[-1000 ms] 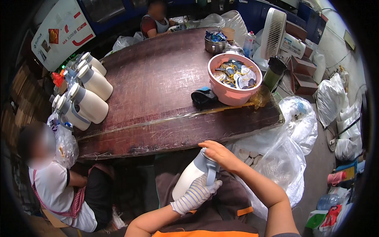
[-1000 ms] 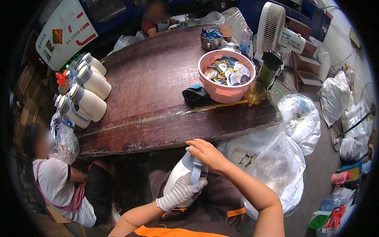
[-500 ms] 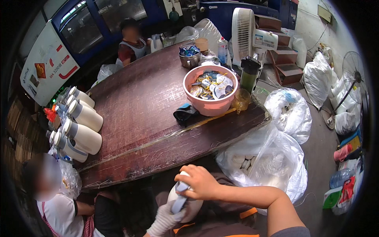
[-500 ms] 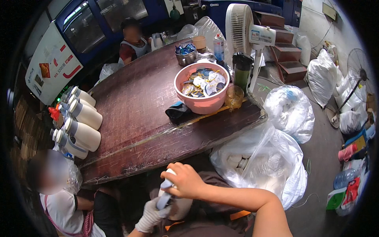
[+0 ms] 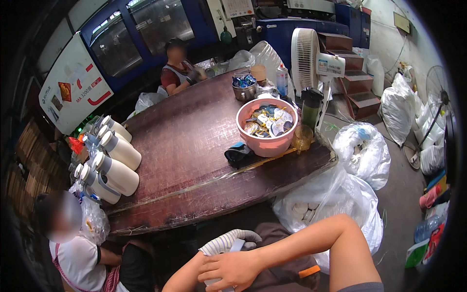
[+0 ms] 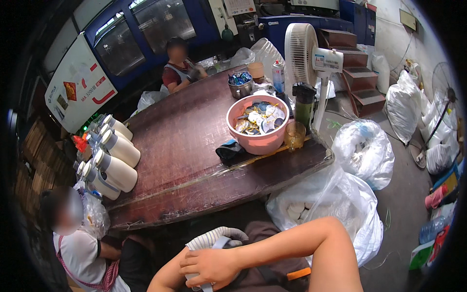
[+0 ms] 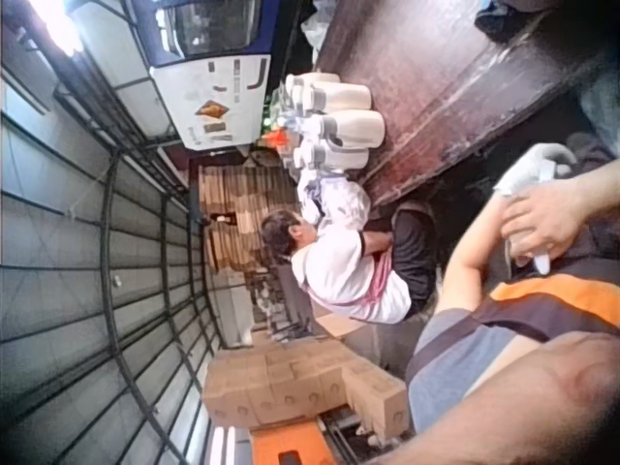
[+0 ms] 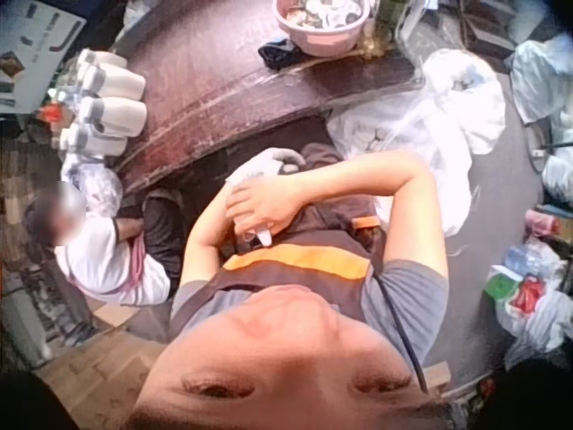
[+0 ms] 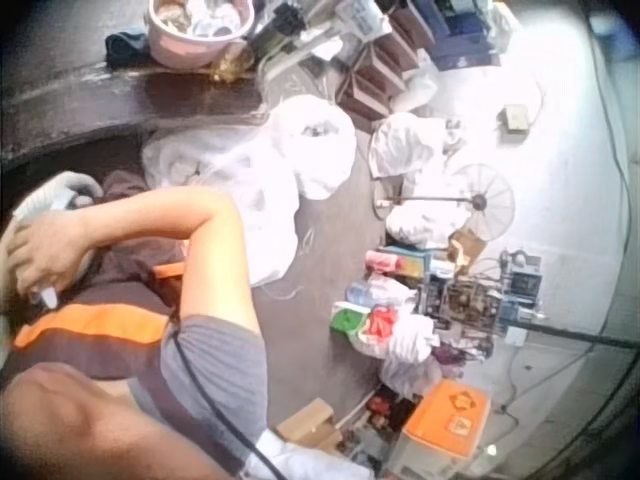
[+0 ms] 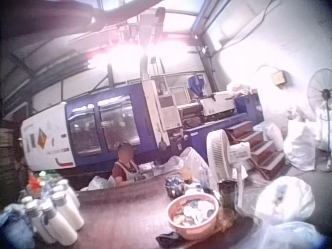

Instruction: The person assembles white plastic pitchers by attaching lids and securing them with rubber bands. They repeatedly pick up a pitcher, place a lid on top, and wrap a rubber band around the handle and lid to hold it in place, then set the finished unit aside on the table.

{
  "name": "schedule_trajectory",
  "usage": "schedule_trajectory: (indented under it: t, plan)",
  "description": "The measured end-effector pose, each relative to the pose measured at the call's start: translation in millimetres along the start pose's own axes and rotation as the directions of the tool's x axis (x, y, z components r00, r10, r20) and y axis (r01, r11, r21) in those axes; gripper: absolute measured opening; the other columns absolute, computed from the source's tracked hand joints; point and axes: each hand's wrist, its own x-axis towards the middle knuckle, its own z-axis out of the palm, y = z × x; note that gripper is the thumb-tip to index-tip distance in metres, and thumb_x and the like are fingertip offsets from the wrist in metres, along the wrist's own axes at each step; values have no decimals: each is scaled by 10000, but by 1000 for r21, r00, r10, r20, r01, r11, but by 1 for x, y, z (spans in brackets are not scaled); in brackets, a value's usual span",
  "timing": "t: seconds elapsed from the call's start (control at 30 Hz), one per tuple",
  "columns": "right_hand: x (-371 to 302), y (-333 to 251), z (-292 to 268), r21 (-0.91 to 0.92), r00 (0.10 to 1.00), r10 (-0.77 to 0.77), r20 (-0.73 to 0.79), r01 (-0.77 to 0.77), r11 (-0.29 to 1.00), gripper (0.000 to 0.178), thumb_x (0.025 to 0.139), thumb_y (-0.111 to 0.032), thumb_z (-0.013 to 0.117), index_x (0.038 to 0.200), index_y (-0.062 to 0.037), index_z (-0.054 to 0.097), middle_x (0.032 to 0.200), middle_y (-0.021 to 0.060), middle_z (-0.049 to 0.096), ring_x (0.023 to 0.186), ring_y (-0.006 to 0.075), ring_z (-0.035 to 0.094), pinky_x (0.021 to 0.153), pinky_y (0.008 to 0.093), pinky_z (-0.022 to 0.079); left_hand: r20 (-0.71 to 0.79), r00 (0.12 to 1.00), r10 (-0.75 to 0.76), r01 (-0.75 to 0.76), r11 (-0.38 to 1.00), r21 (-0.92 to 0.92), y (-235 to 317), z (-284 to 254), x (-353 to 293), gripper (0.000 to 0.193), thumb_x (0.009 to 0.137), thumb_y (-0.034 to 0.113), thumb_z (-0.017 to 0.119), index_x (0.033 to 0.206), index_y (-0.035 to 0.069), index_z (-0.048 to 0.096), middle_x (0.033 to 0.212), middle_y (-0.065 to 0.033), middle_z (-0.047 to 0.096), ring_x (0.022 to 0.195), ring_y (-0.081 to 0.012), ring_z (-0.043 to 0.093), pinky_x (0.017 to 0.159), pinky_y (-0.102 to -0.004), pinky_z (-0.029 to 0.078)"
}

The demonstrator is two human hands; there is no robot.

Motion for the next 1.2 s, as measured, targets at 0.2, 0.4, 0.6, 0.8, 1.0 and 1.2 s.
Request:
schedule_trajectory:
  t: [0.2,0.4,0.6,0.8,1.0,1.2]
  plan:
    - [-26,-1,-11,-179,914,399,-66,-405,897,541,788,-360,689,1263,-149,544,1257,118,532,1204,295,512,894,418,408,-467,884,12,-133,965,-226,-75,-92,12,227,960,151,507,1072,64,683,896,-25,667,794,-139,620,746,-270,533]
    - [-35,0,-18,-183,866,480,-139,-498,847,487,862,-388,642,1271,-144,543,1247,82,549,1208,254,516,842,378,412,-589,720,368,-322,928,186,-86,-83,-29,164,881,46,672,1044,50,695,962,-28,690,882,-114,622,804,-272,523]
    - [-48,4,-59,-348,764,639,95,-576,740,947,714,-349,787,1509,-162,308,1451,245,389,1311,366,447,998,451,398,-733,467,495,-283,868,407,-65,-68,-54,173,866,32,662,1037,15,686,946,-51,692,865,-120,629,778,-277,529]
    - [-77,4,-75,-33,454,887,87,-888,458,920,819,-648,612,1506,-120,304,1457,282,366,1252,438,482,967,508,435,-686,594,420,-355,902,246,-44,-12,-63,256,832,29,678,1087,19,654,944,-37,681,862,-111,625,782,-264,521]
    - [-79,29,-31,-165,186,959,-213,-975,152,738,846,-649,564,1344,-105,532,1172,193,601,1086,372,583,887,471,483,-559,726,400,-353,915,197,-40,36,-47,334,889,78,696,1207,39,601,932,-25,653,793,-87,616,686,-198,493]
    - [-59,17,-29,-152,603,748,-276,-796,586,548,803,-467,683,1240,-146,605,1129,163,601,1043,360,590,886,449,479,-617,667,418,-297,908,294,-40,-37,-52,358,786,53,779,1118,8,651,996,-47,683,916,-125,631,838,-287,530]
